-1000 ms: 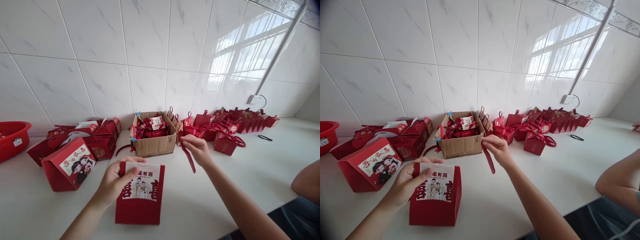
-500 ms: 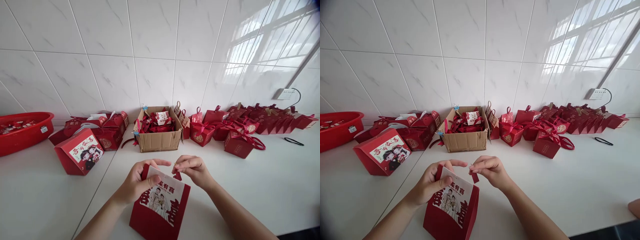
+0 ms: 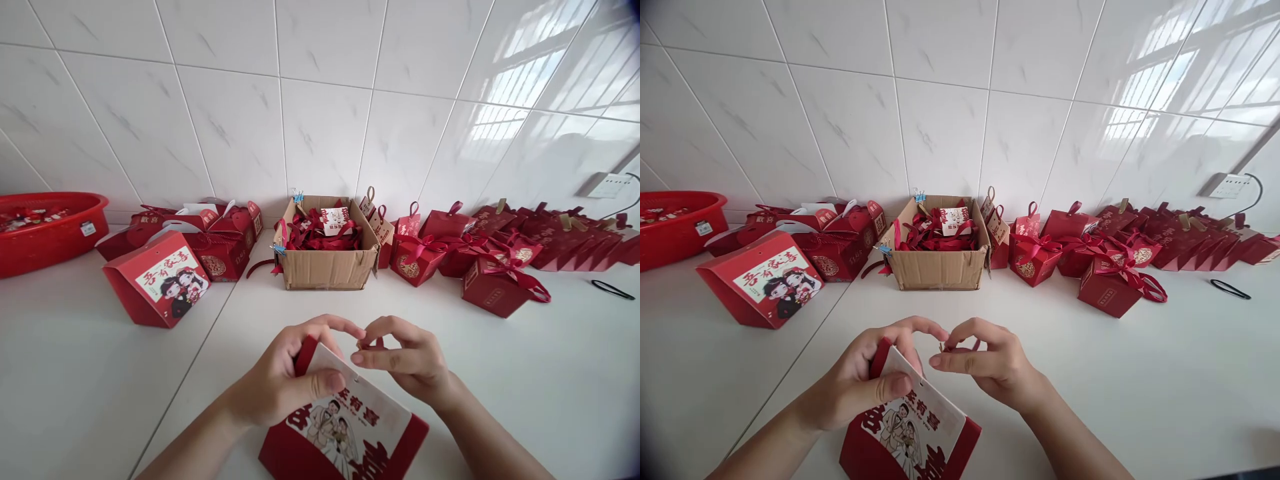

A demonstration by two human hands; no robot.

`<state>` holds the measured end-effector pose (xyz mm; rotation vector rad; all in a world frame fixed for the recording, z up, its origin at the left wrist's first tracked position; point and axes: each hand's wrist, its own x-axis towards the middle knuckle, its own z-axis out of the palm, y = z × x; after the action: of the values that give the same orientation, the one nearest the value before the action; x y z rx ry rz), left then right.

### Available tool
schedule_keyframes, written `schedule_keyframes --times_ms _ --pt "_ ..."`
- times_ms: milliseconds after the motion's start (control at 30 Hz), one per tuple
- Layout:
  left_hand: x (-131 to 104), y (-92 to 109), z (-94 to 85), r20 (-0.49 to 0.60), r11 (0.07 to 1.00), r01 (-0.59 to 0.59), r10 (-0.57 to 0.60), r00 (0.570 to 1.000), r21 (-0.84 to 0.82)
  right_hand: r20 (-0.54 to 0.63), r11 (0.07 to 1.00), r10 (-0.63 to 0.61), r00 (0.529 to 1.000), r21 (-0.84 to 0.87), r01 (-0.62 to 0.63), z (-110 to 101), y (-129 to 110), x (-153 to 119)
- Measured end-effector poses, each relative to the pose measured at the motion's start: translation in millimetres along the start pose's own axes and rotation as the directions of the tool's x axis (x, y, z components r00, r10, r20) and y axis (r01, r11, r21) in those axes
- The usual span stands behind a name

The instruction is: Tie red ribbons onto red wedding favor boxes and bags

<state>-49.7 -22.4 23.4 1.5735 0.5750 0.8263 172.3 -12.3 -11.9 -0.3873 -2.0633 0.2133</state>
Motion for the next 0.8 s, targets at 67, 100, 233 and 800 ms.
schedule_keyframes --times_ms 67,100,233,800 --pt "-0.6 0.4 0.3 -0.003 1.000 0.012 -0.012 1.000 0.004 0.017 0.999 -0.016 1.000 -0.044 0.016 -0.6 -0.7 -0.6" --pt "-0.7 0.5 0.5 -0.002 1.000 0.022 -0.022 1.000 0.003 0.021 0.998 -0.021 1.000 -0.060 0.022 -0.6 -0.6 -0.7" --pt "0.6 -0.3 2.0 0.000 0.996 0.072 -0.073 0.997 -0.058 0.019 0.993 -0.028 0.999 -0.117 0.030 0.9 1.2 0.0" --pt "1.9 3.4 5.5 -0.052 0.988 0.117 -0.123 0.991 -0.102 -0.053 0.988 0.004 0.999 -0.151 -0.012 6.1 -0.7 1.8"
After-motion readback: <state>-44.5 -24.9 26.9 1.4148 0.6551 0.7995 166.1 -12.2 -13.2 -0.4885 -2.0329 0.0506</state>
